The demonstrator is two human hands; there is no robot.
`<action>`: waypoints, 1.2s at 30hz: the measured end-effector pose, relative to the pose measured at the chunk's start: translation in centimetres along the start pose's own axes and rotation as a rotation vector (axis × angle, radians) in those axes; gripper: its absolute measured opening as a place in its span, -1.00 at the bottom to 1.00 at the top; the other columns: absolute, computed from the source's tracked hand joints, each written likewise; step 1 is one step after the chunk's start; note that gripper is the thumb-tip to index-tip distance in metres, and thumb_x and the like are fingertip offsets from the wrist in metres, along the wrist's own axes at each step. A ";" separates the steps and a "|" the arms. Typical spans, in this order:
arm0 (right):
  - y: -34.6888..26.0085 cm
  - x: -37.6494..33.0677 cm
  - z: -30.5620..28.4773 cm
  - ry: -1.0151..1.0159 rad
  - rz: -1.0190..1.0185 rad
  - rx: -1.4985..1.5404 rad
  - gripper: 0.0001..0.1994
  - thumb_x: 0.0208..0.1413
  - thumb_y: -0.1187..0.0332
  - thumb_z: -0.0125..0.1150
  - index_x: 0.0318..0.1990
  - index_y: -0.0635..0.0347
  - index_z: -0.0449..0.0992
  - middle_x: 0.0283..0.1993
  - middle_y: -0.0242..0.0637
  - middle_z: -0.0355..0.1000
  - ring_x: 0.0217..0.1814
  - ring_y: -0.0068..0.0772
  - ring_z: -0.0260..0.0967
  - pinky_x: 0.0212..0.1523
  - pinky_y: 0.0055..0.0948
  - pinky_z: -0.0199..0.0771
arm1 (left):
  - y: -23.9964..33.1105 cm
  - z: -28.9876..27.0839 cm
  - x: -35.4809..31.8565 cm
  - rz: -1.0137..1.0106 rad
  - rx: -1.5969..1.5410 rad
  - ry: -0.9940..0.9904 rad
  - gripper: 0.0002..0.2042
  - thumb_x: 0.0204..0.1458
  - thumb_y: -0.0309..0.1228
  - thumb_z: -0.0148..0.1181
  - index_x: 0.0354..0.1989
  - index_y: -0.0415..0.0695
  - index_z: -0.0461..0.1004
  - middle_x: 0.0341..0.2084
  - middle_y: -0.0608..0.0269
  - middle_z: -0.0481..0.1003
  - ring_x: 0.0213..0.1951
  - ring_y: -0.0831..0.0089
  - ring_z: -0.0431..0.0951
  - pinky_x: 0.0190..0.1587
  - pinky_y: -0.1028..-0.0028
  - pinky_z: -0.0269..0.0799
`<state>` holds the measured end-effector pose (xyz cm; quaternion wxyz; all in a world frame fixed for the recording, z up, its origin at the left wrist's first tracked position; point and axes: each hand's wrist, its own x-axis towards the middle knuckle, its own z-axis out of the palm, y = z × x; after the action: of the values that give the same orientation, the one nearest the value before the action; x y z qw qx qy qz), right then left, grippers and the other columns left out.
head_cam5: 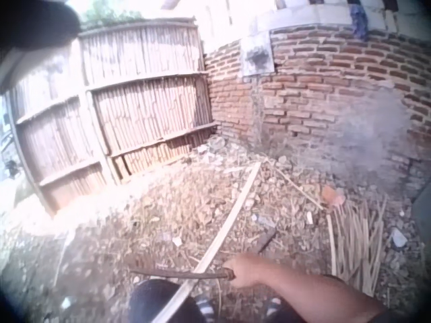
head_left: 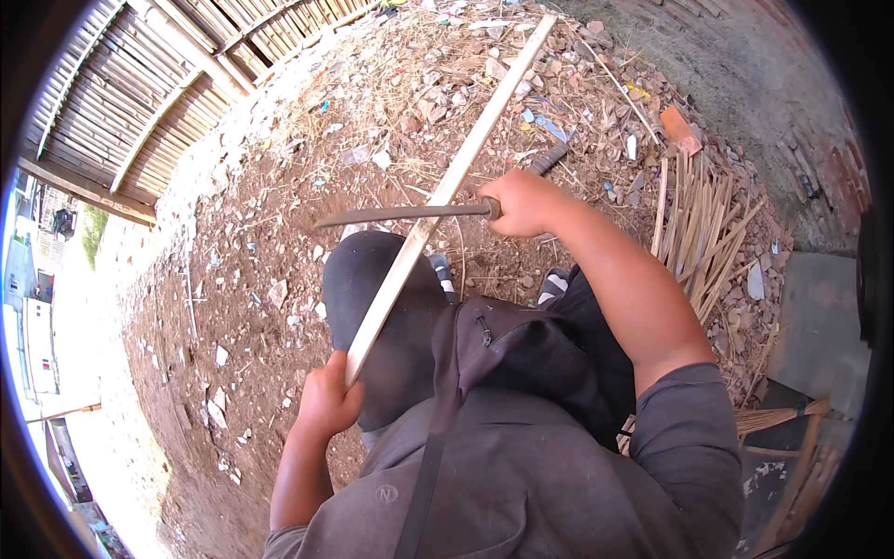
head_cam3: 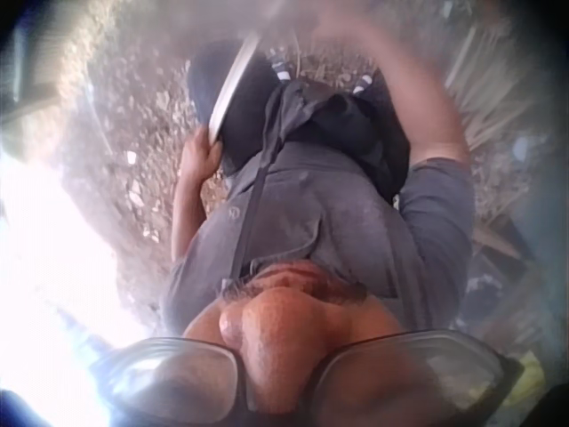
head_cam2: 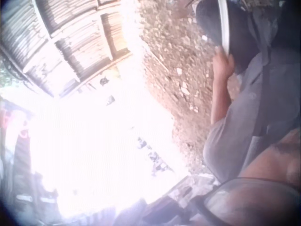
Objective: The person repeatedly scrapes and shaves down a long strip of bamboo using a knife.
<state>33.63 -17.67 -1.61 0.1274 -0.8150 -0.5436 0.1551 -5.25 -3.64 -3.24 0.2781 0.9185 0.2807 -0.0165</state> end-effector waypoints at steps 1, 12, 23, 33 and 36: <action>0.8 0.5 0.3 -0.056 0.018 0.044 -0.89 -0.13 0.29 0.28 -0.42 0.06 0.57 -0.40 -0.14 0.55 -0.24 -0.01 0.55 -0.21 -0.05 0.50 | 0.2 -0.1 0.3 0.010 0.000 0.000 -0.81 -0.06 -0.44 0.13 -0.34 -0.23 0.28 -0.60 -0.28 0.45 -0.44 -0.32 0.51 -0.35 -0.12 0.40; 4.2 1.4 0.7 0.001 0.029 0.154 -0.84 -0.09 0.29 0.29 -0.36 0.13 0.54 -0.47 -0.10 0.51 -0.40 0.02 0.49 -0.33 -0.08 0.45 | 1.6 -0.2 0.9 -0.063 -0.012 0.010 -0.81 -0.06 -0.44 0.13 -0.36 -0.24 0.27 -0.60 -0.27 0.46 -0.44 -0.30 0.52 -0.36 -0.09 0.41; 3.4 1.5 -0.2 -0.028 0.120 0.003 -0.78 -0.10 0.30 0.27 -0.22 0.02 0.60 -0.33 -0.12 0.58 -0.20 0.00 0.56 -0.15 -0.04 0.55 | 0.7 0.1 1.3 -0.014 0.079 0.040 -0.80 -0.06 -0.43 0.12 -0.33 -0.23 0.26 -0.62 -0.25 0.46 -0.48 -0.29 0.51 -0.38 -0.11 0.40; 4.7 1.1 -0.4 0.150 0.195 0.142 -0.86 -0.03 0.29 0.28 -0.32 0.10 0.57 -0.43 -0.10 0.53 -0.30 0.00 0.54 -0.24 -0.07 0.51 | 0.2 -0.1 0.0 0.013 0.050 0.028 -0.78 -0.03 -0.42 0.15 -0.31 -0.23 0.27 -0.60 -0.25 0.47 -0.45 -0.29 0.52 -0.38 -0.10 0.40; 6.1 0.9 -0.7 0.148 0.341 0.152 -0.85 0.02 0.28 0.25 -0.29 0.11 0.58 -0.41 -0.13 0.54 -0.26 -0.04 0.55 -0.19 -0.07 0.53 | 0.4 -0.5 0.8 0.036 0.054 0.014 -0.79 -0.01 -0.41 0.16 -0.29 -0.22 0.28 -0.60 -0.25 0.48 -0.46 -0.30 0.52 -0.41 -0.10 0.41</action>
<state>39.38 -19.12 -3.38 0.2000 -0.8925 -0.3734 0.1549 -4.41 -3.25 -2.81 0.2517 0.9306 0.2656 -0.0128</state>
